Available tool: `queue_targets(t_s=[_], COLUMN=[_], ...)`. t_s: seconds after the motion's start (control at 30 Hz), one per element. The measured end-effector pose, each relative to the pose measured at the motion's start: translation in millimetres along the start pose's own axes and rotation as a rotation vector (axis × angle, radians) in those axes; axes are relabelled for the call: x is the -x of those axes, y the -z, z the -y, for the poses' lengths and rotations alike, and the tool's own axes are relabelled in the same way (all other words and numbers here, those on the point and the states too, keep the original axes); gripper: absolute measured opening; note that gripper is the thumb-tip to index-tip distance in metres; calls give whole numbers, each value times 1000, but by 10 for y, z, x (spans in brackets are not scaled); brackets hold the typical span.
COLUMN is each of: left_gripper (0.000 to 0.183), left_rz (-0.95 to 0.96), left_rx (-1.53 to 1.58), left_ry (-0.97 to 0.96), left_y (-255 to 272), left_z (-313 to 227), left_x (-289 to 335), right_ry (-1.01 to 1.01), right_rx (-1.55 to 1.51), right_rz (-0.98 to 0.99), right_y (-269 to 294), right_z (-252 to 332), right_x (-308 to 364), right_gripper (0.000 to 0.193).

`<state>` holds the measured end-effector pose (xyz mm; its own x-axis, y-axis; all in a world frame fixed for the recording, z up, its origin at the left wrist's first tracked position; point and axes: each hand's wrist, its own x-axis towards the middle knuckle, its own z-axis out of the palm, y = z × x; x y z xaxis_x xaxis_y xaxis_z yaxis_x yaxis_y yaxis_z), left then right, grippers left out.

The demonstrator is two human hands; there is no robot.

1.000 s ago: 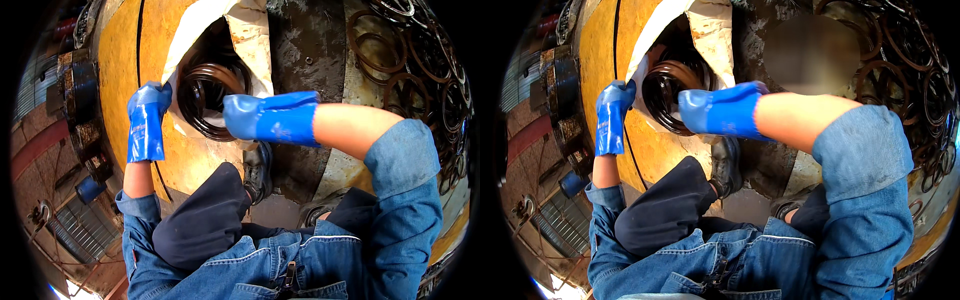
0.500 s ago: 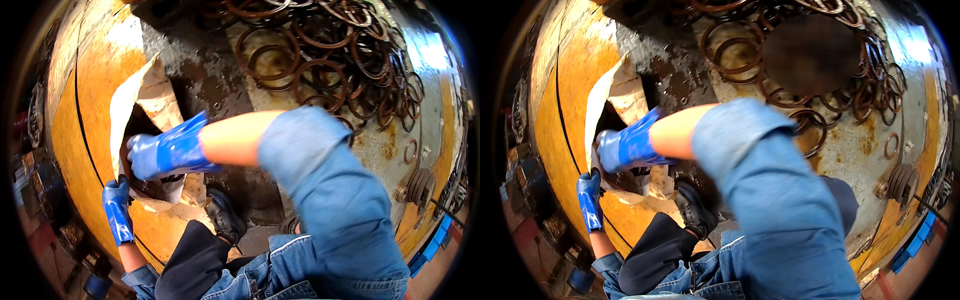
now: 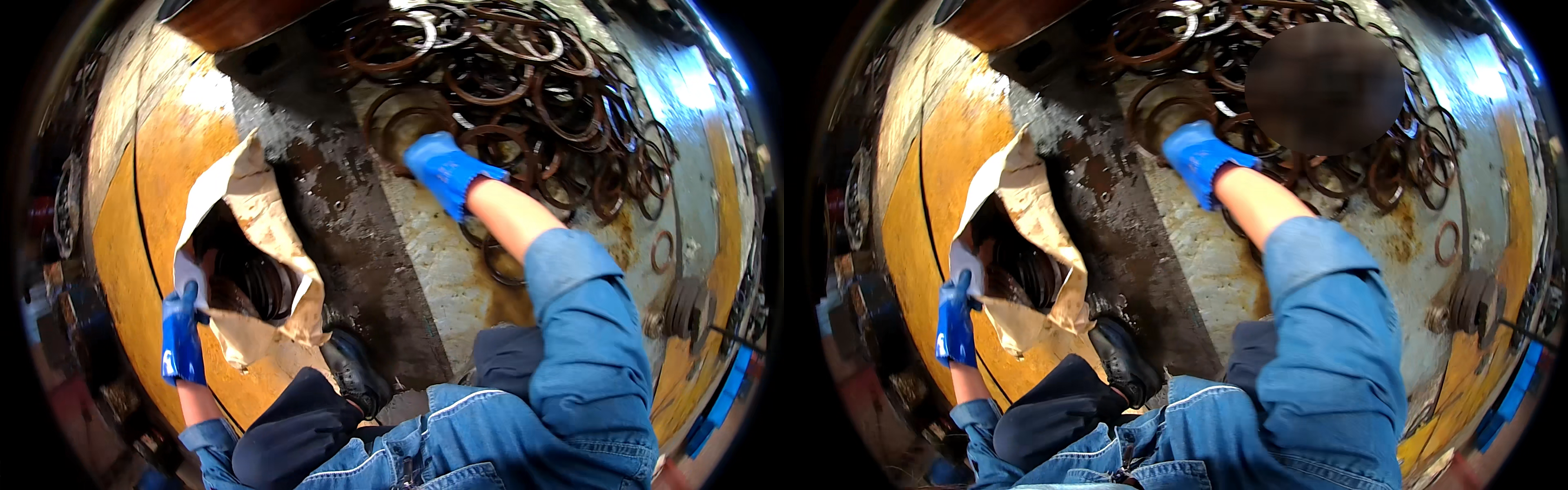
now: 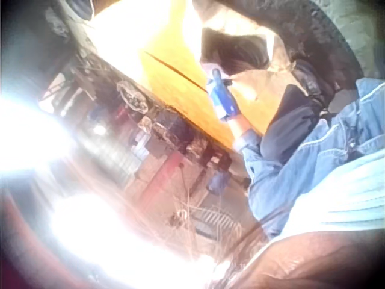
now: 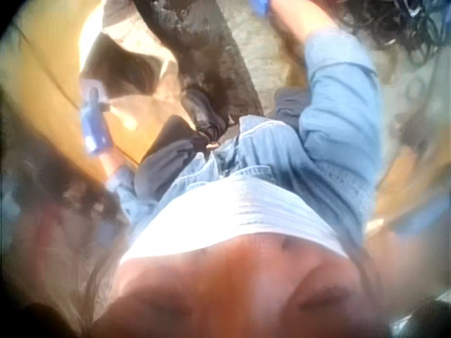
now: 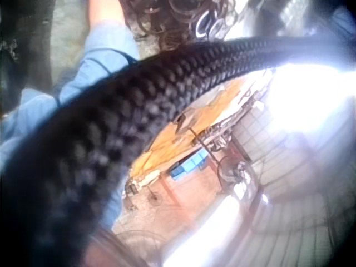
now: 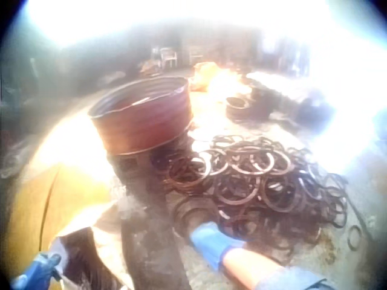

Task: The person picks up metal rings from a pile on the floor and places them into a large paper bag.

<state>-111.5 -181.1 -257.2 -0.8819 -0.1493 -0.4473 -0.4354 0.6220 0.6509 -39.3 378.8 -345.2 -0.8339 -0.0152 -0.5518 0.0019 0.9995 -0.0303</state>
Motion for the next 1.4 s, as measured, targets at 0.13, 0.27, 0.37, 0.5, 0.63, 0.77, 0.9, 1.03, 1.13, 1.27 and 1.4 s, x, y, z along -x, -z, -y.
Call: queue_targets(t_s=[0.13, 0.27, 0.37, 0.5, 0.63, 0.77, 0.9, 1.03, 1.13, 1.27, 1.4], left_gripper=[37, 39, 37, 33, 30, 29, 28, 29, 27, 28, 27], left_rz=[62, 111, 93, 157, 172, 151, 113, 96, 117, 125, 127], left_rx=[-134, -195, -262, -270, -294, -295, -277, -260, -185, -212, -269], left_ry=[111, 58, 132, 132, 122, 122, 111, 42, 85, 82, 104], left_y=[-466, -685, -687, -736, -836, -815, -834, -910, -856, -821, -846], left_z=[364, 96, -115, -121, -70, -21, -75, -30, 54, 131, 179], left_x=[243, 320, 518, 449, 356, 362, 455, 471, 425, 304, 175], right_ry=[-14, 156, 114, 21, -167, -252, -248, -233, -169, -166, -403], right_rx=[-86, 58, 18, -68, -172, -26, -15, -77, -317, -698, -198], right_rz=[146, -19, -151, -309, 14, 178, 241, 157, -109, -537, -551], right_y=[166, 488, 501, -152, -874, -1150, -1003, -961, -738, -396, 192], right_z=[295, 146, -215, -832, -689, -452, -357, -525, -508, -588, -1223], right_x=[-60, 380, 832, 1268, 1318, 1087, 952, 967, 1172, 1609, 1548], right_gripper=[33, 29, 14, 13, 32, 28, 30, 27, 22, 18, 17])
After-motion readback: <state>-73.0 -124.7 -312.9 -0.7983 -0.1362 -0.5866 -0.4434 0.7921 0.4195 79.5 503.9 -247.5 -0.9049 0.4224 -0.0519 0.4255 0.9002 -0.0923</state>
